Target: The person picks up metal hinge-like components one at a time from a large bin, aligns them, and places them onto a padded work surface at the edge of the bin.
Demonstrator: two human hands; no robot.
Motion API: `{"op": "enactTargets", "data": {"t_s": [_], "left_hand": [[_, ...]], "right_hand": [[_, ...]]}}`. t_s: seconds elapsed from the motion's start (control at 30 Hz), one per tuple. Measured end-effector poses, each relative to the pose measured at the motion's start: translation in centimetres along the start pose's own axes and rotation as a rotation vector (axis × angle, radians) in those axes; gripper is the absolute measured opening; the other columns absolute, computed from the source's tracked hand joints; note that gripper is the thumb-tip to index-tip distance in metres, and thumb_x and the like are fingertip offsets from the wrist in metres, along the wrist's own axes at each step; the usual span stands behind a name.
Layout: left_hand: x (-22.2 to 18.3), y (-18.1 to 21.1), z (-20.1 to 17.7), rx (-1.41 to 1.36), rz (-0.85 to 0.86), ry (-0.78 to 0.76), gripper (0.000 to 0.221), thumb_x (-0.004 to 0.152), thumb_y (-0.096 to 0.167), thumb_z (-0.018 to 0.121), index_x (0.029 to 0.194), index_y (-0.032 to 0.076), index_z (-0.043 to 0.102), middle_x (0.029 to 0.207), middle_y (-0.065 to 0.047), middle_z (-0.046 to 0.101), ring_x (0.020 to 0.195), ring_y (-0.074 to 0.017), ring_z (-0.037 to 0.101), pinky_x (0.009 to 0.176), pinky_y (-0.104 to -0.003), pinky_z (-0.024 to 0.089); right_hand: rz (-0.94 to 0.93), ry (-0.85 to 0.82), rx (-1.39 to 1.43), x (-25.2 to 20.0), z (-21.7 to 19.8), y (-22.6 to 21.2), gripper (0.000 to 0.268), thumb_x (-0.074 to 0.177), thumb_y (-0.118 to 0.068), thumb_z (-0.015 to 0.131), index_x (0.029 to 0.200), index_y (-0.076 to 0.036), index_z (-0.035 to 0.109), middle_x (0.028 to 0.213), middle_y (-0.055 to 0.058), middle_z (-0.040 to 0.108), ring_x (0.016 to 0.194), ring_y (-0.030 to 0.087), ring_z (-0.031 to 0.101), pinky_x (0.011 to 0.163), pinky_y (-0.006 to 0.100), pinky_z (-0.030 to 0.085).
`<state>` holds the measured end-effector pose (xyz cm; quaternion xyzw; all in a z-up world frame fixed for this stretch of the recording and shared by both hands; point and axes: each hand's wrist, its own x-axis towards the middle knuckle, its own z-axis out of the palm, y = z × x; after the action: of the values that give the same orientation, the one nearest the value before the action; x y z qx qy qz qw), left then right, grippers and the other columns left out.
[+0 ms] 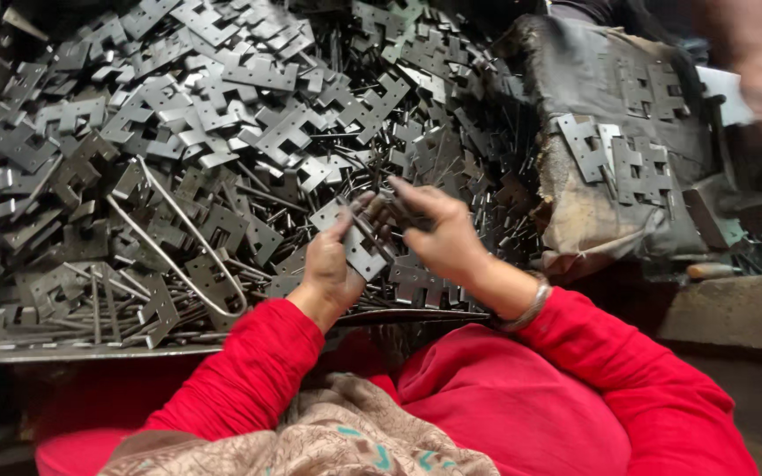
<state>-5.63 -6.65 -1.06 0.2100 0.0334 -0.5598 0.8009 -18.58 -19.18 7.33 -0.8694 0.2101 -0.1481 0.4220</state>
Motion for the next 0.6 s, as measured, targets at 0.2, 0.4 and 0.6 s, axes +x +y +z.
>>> {"op": "enactTargets", "data": {"t_s": [0.2, 0.4, 0.6], "left_hand": [[-0.7, -0.6, 1.8, -0.076, 0.080, -0.007, 0.061, 0.102, 0.057, 0.038, 0.128, 0.006, 0.060, 0.127, -0.016, 0.068, 0.120, -0.0321, 0.063, 0.108, -0.048, 0.047], [-0.8, -1.1, 2.3, -0.047, 0.066, -0.040, 0.062, 0.102, 0.058, 0.047, 0.133, 0.006, 0.059, 0.134, -0.013, 0.064, 0.128, -0.0302, 0.059, 0.116, -0.048, 0.045], [-0.7, -0.6, 2.2, 0.017, 0.075, -0.052, 0.076, 0.095, 0.072, 0.055, 0.128, 0.004, 0.062, 0.116, -0.014, 0.068, 0.113, -0.0317, 0.062, 0.104, -0.049, 0.050]], "right_hand": [[-0.420, -0.168, -0.153, -2.7, 2.1, -1.9, 0.088, 0.067, 0.010, 0.060, 0.153, -0.004, 0.043, 0.143, 0.024, 0.058, 0.128, 0.041, 0.062, 0.105, 0.041, 0.054], [-0.309, -0.023, -0.373, -1.4, 1.0, -1.2, 0.081, 0.084, 0.006, 0.063, 0.161, -0.003, 0.040, 0.145, 0.020, 0.059, 0.125, 0.038, 0.066, 0.107, 0.042, 0.057], [-0.572, -0.099, -0.332, -2.5, 2.7, -0.9, 0.068, 0.092, -0.017, 0.073, 0.150, -0.003, 0.041, 0.149, 0.024, 0.048, 0.140, 0.046, 0.051, 0.115, 0.053, 0.049]]}}
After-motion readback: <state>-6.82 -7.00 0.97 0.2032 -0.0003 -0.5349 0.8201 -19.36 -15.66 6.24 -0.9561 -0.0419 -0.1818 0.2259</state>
